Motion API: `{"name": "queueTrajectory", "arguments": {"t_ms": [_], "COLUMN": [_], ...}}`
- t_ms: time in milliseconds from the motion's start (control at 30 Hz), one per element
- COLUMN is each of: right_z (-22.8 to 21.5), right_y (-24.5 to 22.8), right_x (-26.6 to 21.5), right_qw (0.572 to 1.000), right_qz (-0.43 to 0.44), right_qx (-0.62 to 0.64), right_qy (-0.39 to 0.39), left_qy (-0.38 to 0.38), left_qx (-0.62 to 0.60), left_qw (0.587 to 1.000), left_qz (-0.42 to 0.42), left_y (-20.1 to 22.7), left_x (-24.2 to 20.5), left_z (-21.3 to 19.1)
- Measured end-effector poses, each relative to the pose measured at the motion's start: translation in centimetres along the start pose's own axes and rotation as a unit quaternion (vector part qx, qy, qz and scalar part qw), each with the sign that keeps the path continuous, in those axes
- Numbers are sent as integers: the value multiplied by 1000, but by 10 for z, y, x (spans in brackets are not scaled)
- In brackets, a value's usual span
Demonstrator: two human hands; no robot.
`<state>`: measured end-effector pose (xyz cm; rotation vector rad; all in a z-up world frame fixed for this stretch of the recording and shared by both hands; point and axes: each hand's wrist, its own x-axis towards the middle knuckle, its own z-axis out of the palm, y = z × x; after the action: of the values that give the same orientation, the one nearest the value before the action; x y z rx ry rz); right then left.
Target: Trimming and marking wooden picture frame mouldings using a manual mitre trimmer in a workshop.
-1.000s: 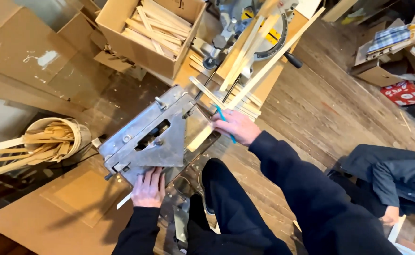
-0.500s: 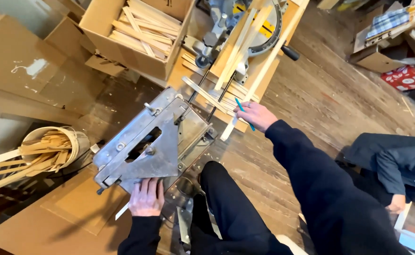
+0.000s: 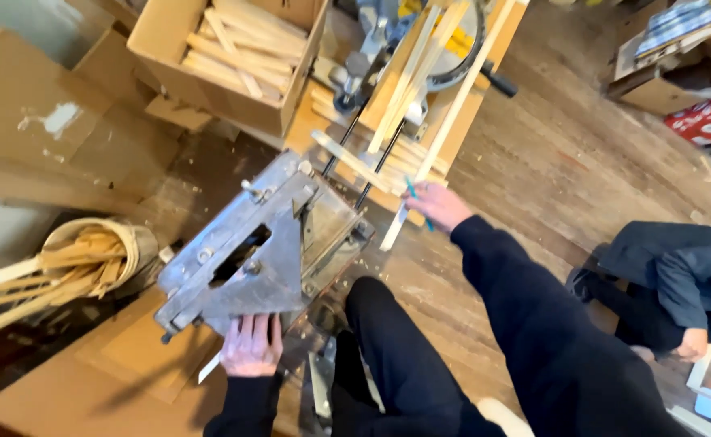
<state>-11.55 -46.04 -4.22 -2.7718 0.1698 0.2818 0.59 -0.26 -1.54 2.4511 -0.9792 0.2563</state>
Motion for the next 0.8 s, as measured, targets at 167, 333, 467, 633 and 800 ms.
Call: {"name": "queueTrajectory", "arguments": {"t_ms": [167,333,467,633,800], "right_z": [-18,-21,-15,-6,22], "right_y": [-6,-24,-28,-24,-18], "right_x": [8,9,11,12,8], "right_qw": [990,998,996,993,780], "right_qz": [-109,-17,-47,-31,259], "right_qx": [-58,59,-5,10,566], "right_qy": [62,18,74,110,70], "left_qy": [-4,-1,0,3,-8], "left_qx": [-11,-30,-30,-35,-42], "left_qw": [1000,999,1000,999,999], "left_qz": [-9,-12,-8,-1,-3], "left_y": [1,4,5,5,1], "left_x": [5,7,9,8,2], "left_z": [-4,-13,-18,-17,-10]}}
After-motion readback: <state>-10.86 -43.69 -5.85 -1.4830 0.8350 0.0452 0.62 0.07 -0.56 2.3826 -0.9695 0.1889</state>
